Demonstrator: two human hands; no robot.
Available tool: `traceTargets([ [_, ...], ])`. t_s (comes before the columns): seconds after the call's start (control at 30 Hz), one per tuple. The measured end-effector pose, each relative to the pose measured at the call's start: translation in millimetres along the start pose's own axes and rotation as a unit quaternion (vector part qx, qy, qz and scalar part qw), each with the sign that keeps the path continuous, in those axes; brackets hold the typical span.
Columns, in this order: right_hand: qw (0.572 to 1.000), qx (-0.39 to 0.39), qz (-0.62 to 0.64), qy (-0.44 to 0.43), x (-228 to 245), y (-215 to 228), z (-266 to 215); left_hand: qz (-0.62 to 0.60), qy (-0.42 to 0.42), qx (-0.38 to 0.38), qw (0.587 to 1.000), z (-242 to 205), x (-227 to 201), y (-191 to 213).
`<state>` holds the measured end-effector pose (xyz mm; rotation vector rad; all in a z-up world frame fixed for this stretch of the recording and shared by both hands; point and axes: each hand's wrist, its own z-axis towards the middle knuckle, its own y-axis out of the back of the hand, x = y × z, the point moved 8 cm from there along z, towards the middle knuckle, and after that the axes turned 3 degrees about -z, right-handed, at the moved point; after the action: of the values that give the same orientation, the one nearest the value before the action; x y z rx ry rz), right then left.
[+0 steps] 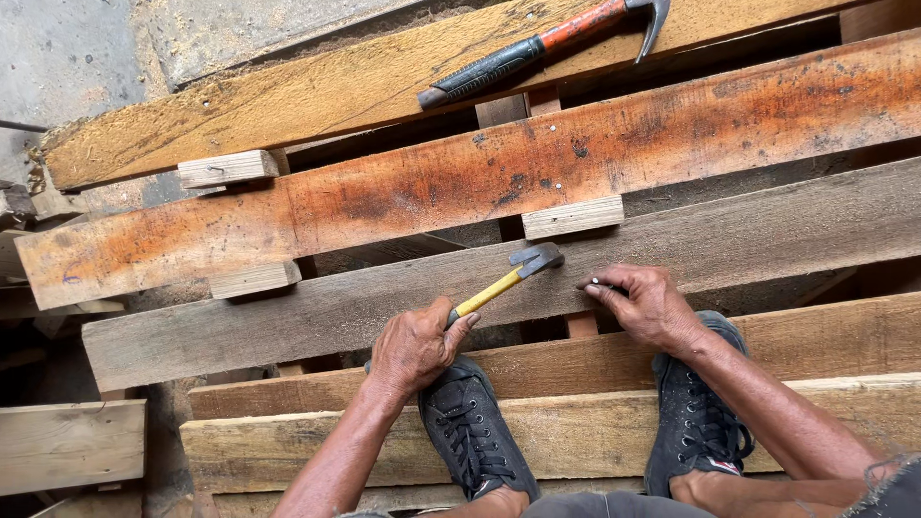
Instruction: The person assembles a wooden pallet by positioning small wooden blocks and long planks onto a base structure. They use a hammer to drive nails into the wood, securing the components together. The person repeatedly aligns and fastens multiple planks across the pallet frame.
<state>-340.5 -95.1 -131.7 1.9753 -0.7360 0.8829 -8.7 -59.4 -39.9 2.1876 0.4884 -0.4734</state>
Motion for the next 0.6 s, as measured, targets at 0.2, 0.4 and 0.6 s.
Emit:
traceTargets([
  [0.2,0.998,-0.013,0.018,0.056,13.6,0.5,-1.6,-0.009,-0.034,-0.025,0.999,-9.9,5.1,-1.2],
  [0.4,0.995,-0.027,0.002,0.099,33.3,2.4,-1.9,-0.031,-0.089,-0.052,0.994,-10.1,-7.5,-4.1],
  [0.6,0.993,-0.041,-0.022,0.108,2.5,-4.0,-3.6,-0.043,-0.132,-0.075,0.987,-16.5,-30.0,4.2],
])
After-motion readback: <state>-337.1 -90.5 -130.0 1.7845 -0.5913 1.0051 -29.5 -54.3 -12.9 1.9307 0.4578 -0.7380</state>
